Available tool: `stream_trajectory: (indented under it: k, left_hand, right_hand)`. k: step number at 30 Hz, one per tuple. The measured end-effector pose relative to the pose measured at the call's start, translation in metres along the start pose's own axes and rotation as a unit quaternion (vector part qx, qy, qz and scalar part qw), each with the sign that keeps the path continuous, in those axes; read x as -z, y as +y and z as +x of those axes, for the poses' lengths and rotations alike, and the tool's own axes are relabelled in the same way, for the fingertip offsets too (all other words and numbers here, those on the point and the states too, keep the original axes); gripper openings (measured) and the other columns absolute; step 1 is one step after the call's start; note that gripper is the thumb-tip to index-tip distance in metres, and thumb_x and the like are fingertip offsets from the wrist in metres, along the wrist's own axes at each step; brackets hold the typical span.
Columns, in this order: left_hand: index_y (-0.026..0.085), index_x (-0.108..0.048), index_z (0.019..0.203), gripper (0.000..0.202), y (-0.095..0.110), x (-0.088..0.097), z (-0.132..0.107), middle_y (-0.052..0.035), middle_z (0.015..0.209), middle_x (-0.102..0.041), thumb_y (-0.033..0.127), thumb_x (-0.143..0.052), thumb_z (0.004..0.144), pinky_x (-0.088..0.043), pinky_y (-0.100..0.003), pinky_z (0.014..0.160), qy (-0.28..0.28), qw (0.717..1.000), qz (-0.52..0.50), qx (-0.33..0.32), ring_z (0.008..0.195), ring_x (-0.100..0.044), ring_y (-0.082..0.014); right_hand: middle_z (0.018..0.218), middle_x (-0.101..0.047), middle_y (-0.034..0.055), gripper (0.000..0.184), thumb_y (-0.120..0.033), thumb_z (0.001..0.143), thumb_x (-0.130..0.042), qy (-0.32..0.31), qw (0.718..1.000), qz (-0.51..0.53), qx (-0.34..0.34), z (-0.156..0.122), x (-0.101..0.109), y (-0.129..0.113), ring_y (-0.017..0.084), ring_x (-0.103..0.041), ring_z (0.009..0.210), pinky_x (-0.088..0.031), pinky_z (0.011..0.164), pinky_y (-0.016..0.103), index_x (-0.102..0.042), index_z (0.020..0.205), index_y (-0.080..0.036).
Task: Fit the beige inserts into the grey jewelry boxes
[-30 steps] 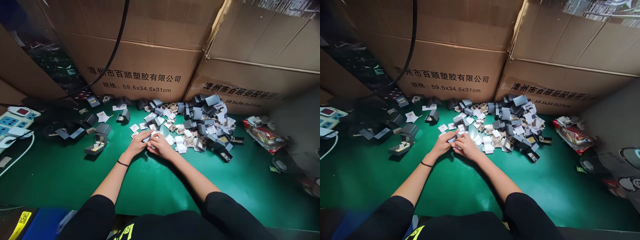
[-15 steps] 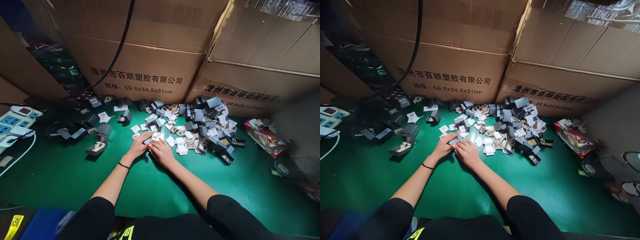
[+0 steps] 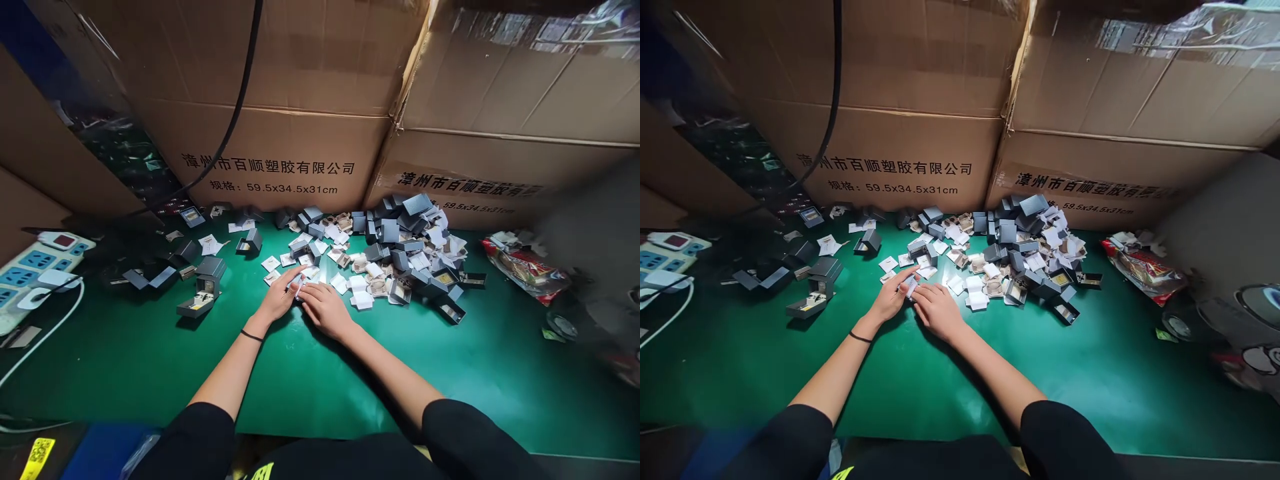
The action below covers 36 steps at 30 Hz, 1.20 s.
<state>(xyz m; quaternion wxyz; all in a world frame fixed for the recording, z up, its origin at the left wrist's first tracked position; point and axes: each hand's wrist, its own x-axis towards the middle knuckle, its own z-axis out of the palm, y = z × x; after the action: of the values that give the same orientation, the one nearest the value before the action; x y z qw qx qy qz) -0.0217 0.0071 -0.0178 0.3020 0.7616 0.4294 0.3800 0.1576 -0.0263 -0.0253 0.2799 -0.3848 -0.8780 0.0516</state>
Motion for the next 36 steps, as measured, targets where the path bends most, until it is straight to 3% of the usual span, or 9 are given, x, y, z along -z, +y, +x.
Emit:
stream_trajectory:
  k: [4, 9, 14, 20, 30, 36]
  left_hand:
    - [0.015, -0.054, 0.133, 0.082, -0.002, 0.000, 0.000, -0.0175, 0.123, -0.062, 0.073, -0.022, 0.086, -0.041, -0.043, 0.104, -0.003, 1.000, -0.006, 0.003, 0.117, -0.056, -0.0274]
    - [0.016, -0.056, 0.132, 0.083, -0.001, 0.001, 0.002, -0.0175, 0.126, -0.061, 0.075, -0.021, 0.085, -0.040, -0.044, 0.106, -0.002, 1.000, -0.010, 0.014, 0.123, -0.053, -0.0284]
    - [0.014, -0.056, 0.131, 0.088, -0.001, 0.003, 0.003, -0.0180, 0.116, -0.066, 0.079, -0.023, 0.081, -0.045, -0.044, 0.101, 0.007, 0.999, -0.020, 0.037, 0.110, -0.062, -0.0289]
    - [0.013, -0.056, 0.130, 0.088, -0.003, 0.002, 0.003, -0.0197, 0.128, -0.060, 0.079, -0.025, 0.081, -0.045, -0.043, 0.102, 0.015, 0.998, -0.033, 0.044, 0.119, -0.057, -0.0307]
    - [0.013, -0.055, 0.132, 0.089, 0.001, 0.001, 0.006, -0.0183, 0.128, -0.060, 0.079, -0.021, 0.082, -0.041, -0.043, 0.105, 0.018, 0.998, -0.035, 0.056, 0.123, -0.054, -0.0299]
    - [0.013, -0.034, 0.146, 0.093, 0.001, 0.002, 0.004, -0.0183, 0.130, -0.058, 0.080, -0.020, 0.082, -0.039, -0.043, 0.105, -0.005, 0.997, -0.006, 0.079, 0.120, -0.054, -0.0283]
  right_hand:
    - [0.113, -0.066, 0.0106, 0.020, -0.027, 0.095, -0.049, -0.004, 1.000, -0.026, -0.014, 0.017, -0.002, -0.004, 0.024, -0.056, 0.107, -0.046, 0.088, 0.040, -0.064, 0.105, -0.018]
    - [0.105, -0.067, 0.0112, 0.023, -0.025, 0.097, -0.043, 0.010, 0.999, -0.032, -0.023, 0.025, -0.011, -0.007, 0.024, -0.054, 0.110, -0.045, 0.084, 0.038, -0.064, 0.098, -0.016]
    - [0.114, -0.066, 0.0102, 0.022, -0.026, 0.098, -0.045, 0.027, 0.999, 0.009, -0.023, 0.019, -0.015, -0.004, 0.023, -0.054, 0.111, -0.044, 0.087, 0.038, -0.064, 0.104, -0.016]
    - [0.114, -0.067, 0.0092, 0.025, -0.026, 0.098, -0.044, 0.019, 0.998, 0.037, -0.039, 0.020, -0.013, -0.003, 0.023, -0.054, 0.112, -0.046, 0.085, 0.037, -0.061, 0.114, -0.018]
    - [0.115, -0.066, 0.0092, 0.023, -0.024, 0.096, -0.046, 0.016, 0.995, 0.066, -0.069, 0.023, -0.016, -0.006, 0.024, -0.053, 0.113, -0.045, 0.086, 0.037, -0.063, 0.111, -0.018]
    - [0.108, -0.067, 0.0071, 0.020, -0.015, 0.090, -0.053, 0.091, 0.973, 0.175, -0.117, 0.022, -0.018, 0.004, 0.018, -0.056, 0.103, -0.046, 0.090, 0.032, -0.064, 0.106, -0.017]
